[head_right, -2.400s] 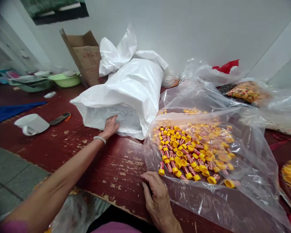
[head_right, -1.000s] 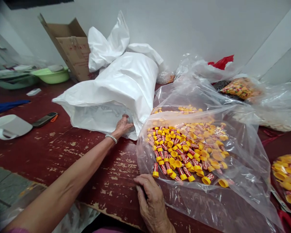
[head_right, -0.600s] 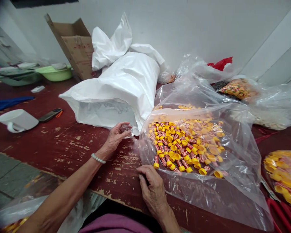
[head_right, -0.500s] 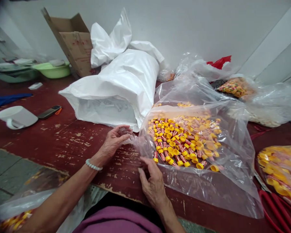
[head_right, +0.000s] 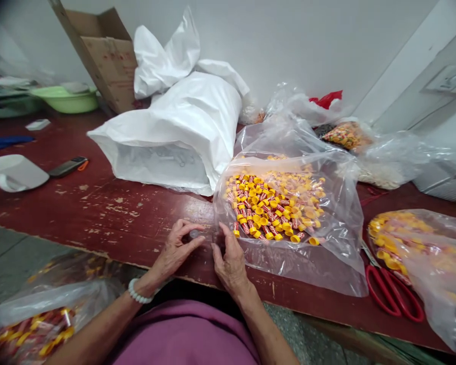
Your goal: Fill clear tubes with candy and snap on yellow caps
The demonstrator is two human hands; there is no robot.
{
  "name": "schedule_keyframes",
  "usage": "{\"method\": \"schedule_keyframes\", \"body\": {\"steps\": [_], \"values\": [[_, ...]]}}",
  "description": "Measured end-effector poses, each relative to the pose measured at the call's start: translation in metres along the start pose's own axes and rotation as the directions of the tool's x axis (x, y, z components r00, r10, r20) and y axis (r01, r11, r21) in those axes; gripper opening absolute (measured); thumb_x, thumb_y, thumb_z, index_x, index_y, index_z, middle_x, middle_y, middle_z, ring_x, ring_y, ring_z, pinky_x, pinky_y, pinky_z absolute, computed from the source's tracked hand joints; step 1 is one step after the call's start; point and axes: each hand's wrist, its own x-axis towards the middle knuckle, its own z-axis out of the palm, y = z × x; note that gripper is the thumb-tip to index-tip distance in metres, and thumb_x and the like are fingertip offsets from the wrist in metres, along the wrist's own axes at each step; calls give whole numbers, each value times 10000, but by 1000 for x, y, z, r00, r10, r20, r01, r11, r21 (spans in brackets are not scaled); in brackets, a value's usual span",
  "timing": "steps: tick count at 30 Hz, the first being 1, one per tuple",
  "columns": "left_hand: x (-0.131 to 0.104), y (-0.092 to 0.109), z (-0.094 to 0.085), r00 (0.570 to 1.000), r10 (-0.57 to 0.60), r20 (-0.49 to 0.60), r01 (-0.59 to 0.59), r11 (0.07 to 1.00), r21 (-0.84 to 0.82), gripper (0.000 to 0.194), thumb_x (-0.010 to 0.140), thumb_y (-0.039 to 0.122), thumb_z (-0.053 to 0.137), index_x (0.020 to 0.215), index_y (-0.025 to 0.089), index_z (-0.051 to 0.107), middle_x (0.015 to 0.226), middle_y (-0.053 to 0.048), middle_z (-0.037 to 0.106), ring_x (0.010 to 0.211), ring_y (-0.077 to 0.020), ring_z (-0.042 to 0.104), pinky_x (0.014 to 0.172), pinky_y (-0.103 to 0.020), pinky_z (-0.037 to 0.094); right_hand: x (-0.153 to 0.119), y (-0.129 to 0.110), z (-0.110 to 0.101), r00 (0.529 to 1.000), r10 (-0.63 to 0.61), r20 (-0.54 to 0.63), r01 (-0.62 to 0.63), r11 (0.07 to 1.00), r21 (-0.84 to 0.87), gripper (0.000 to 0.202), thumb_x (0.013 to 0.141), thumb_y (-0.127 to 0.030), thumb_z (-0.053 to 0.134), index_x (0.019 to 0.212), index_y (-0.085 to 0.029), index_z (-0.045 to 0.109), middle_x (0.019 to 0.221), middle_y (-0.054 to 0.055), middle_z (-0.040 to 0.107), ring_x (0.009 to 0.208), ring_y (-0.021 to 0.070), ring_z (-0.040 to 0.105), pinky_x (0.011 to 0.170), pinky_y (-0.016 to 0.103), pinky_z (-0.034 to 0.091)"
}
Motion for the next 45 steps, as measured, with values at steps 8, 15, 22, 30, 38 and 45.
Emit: {"method": "schedule_keyframes", "body": {"steps": [8,15,22,30,38,45], "values": [[-26,3,-61,958,-279,-60,283,956,80,240,689,384,718,866,231,669,709,0,647,622,-167,563,561,-250,406,-1,-19,-5,997,78,5,-78,985,152,470,827,-167,535,1284,-193,432,892,31,627,773,125,616,755,272,533],[-43,16,-36,845,-375,382,534,636,-558,298,696,243,740,961,234,605,944,-29,672,829,-157,626,751,-274,495,-9,-63,-3,987,-50,153,25,987,161,455,818,-202,597,1252,-217,461,1058,55,625,933,147,596,842,279,501],[-44,18,-14,728,-236,643,666,467,-582,375,709,190,706,1077,229,644,907,-60,667,759,-158,615,591,-222,469,0,-63,-27,956,-185,228,191,982,-5,451,826,-354,618,1249,-236,518,1140,76,543,1069,185,519,911,331,470],[-35,18,-5,732,-228,642,664,447,-599,258,730,243,691,984,240,646,977,-79,644,930,-273,652,448,-180,417,24,18,-79,994,107,3,-83,787,-611,167,869,-222,535,999,-163,620,969,115,646,922,251,550,832,396,442],[-26,32,13,803,-272,531,563,638,-525,322,709,303,728,985,190,607,801,-37,639,619,-124,594,431,-177,418,28,6,-81,973,182,-143,-212,950,-230,204,860,-256,535,1033,-155,573,933,91,642,845,197,596,778,349,486],[-29,37,18,830,-187,526,441,798,-411,284,763,321,681,999,195,588,701,14,548,576,-86,484,465,-166,402,12,-58,-60,954,301,0,-279,882,379,214,845,-339,596,1001,-192,586,824,8,657,735,125,619,695,266,505]]}}
